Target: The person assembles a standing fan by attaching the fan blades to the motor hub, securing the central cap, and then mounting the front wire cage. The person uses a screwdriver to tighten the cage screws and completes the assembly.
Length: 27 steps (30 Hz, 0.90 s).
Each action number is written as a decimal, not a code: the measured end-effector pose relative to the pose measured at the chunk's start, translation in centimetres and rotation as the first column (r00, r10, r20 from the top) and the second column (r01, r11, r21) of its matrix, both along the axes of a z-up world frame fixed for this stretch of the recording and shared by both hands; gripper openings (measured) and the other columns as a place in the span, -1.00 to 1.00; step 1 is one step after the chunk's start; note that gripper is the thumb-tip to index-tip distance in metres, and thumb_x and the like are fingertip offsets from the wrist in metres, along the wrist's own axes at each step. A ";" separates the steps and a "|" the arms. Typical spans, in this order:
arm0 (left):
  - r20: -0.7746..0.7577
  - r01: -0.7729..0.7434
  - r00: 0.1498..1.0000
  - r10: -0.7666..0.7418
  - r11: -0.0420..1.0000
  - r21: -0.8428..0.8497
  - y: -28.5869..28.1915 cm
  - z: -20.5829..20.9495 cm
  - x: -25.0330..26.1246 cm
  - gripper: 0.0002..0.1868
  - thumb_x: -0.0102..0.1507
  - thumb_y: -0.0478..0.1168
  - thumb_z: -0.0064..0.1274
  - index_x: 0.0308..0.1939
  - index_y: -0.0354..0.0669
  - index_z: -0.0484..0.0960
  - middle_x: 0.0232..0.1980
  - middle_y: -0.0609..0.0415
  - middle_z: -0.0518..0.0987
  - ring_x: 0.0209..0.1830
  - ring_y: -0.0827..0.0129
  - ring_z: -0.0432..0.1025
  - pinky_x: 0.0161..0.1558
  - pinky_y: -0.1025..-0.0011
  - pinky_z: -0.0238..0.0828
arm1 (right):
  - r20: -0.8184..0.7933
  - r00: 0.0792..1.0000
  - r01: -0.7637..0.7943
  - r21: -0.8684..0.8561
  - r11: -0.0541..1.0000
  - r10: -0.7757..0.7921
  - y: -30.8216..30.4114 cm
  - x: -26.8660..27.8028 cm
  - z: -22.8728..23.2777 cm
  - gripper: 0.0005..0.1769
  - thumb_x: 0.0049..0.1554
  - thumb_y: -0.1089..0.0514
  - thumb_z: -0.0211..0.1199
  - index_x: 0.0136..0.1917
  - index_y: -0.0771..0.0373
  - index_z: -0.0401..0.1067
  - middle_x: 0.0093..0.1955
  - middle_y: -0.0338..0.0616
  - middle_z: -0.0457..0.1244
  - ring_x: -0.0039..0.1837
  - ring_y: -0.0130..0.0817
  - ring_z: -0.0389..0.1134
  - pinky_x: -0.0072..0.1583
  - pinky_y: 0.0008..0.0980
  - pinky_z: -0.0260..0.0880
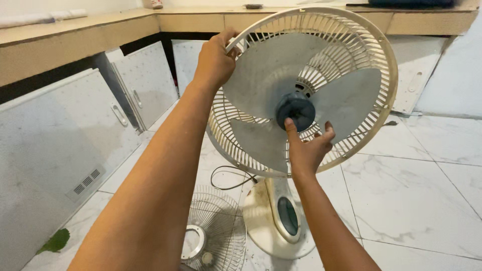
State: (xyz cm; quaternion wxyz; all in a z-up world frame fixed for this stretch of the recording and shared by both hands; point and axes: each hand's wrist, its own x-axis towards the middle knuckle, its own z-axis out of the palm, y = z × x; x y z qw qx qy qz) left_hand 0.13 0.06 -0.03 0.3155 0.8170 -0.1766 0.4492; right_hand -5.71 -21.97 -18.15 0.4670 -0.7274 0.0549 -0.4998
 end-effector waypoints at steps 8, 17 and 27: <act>-0.090 0.053 0.995 -0.050 0.998 0.033 0.2 0.4 -2.5 -0.50 0.34 -0.19 0.12 0.37 0.10 0.46 0.05 -0.12 0.66 0.07 0.02 0.57 0.09 0.22 0.46 | 0.001 0.730 -0.615 0.437 0.657 0.683 0.5 -0.2 -0.1 -0.04 -0.02 -0.04 0.47 0.43 0.29 -0.01 0.08 0.02 0.34 0.02 -0.29 0.38 0.02 -0.27 0.42; 0.409 -0.461 0.879 0.245 0.654 0.600 -6.7 -4.8 -8.1 -0.13 0.35 -0.29 0.02 0.66 0.18 -0.07 0.71 0.09 -0.05 0.71 0.29 -0.06 0.66 0.13 -0.20 | 0.036 0.994 -0.079 -0.426 0.901 0.104 0.5 -5.5 4.5 0.06 0.11 0.21 0.37 0.68 0.33 -0.18 0.66 0.29 -0.17 0.67 0.20 -0.17 0.60 0.05 -0.15; 0.286 -0.352 0.933 0.218 0.712 0.607 -2.0 -9.2 -14.6 -0.01 0.24 -0.25 0.08 0.68 0.07 -0.10 0.73 0.28 -0.06 0.74 0.44 -0.13 0.72 0.15 -0.32 | 0.020 0.951 -0.198 -0.725 0.660 0.308 4.8 -9.8 6.4 0.05 0.15 0.17 0.36 0.69 0.32 -0.21 0.72 0.25 -0.29 0.73 0.27 -0.33 0.63 0.23 -0.29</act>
